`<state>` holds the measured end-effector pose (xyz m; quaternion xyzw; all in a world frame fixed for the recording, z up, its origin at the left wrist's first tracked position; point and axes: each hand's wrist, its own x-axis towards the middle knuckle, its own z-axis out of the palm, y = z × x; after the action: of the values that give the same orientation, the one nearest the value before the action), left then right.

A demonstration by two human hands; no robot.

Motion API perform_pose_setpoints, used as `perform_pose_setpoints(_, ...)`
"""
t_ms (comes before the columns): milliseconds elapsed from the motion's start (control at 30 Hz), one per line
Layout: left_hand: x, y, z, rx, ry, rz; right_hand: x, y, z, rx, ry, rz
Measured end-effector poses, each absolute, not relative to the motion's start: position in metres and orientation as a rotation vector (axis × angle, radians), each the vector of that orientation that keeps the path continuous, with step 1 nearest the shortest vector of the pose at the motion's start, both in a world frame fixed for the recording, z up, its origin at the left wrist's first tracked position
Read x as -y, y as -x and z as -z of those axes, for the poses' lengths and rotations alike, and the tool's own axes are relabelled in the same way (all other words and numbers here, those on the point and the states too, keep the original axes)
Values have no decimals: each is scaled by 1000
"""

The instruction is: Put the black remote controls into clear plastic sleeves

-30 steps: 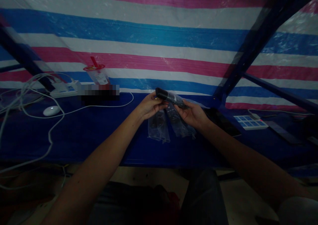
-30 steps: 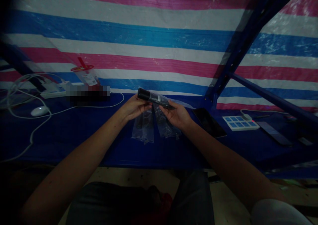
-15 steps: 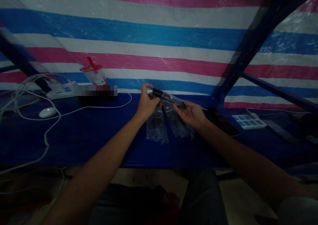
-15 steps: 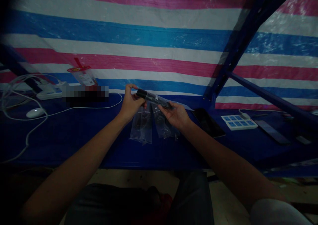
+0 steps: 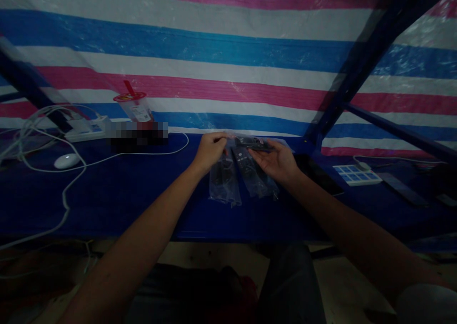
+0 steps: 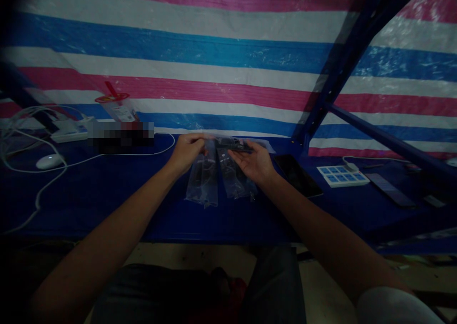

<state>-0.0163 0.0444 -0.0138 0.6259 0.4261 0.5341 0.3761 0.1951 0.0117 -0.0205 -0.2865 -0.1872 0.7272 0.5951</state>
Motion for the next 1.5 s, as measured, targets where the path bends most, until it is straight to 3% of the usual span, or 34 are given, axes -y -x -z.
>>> perform_pose_setpoints(333,-25,33,-12,-890,-1431,-762,-12,-198,24,521,680,-1700)
perform_pose_setpoints(567,-32,38,-8,-865,-1528,-877,-15,-201,20,514,688,-1650)
perform_pose_setpoints(833,-44,42,-6,-1189,-1513,-1419,-15,-201,15,622,785,-1545)
perform_pose_setpoints(1067,-20,30,-16,-881,-1441,-934,10,-180,18,1139,688,-1662)
perform_pose_setpoints(1300,-9,27,-16,-817,-1646,-714,34,-170,1,1239,528,-1897)
perform_pose_setpoints(1500,-23,46,-13,-1203,-1920,-787,24,-176,3,1242,718,-1722)
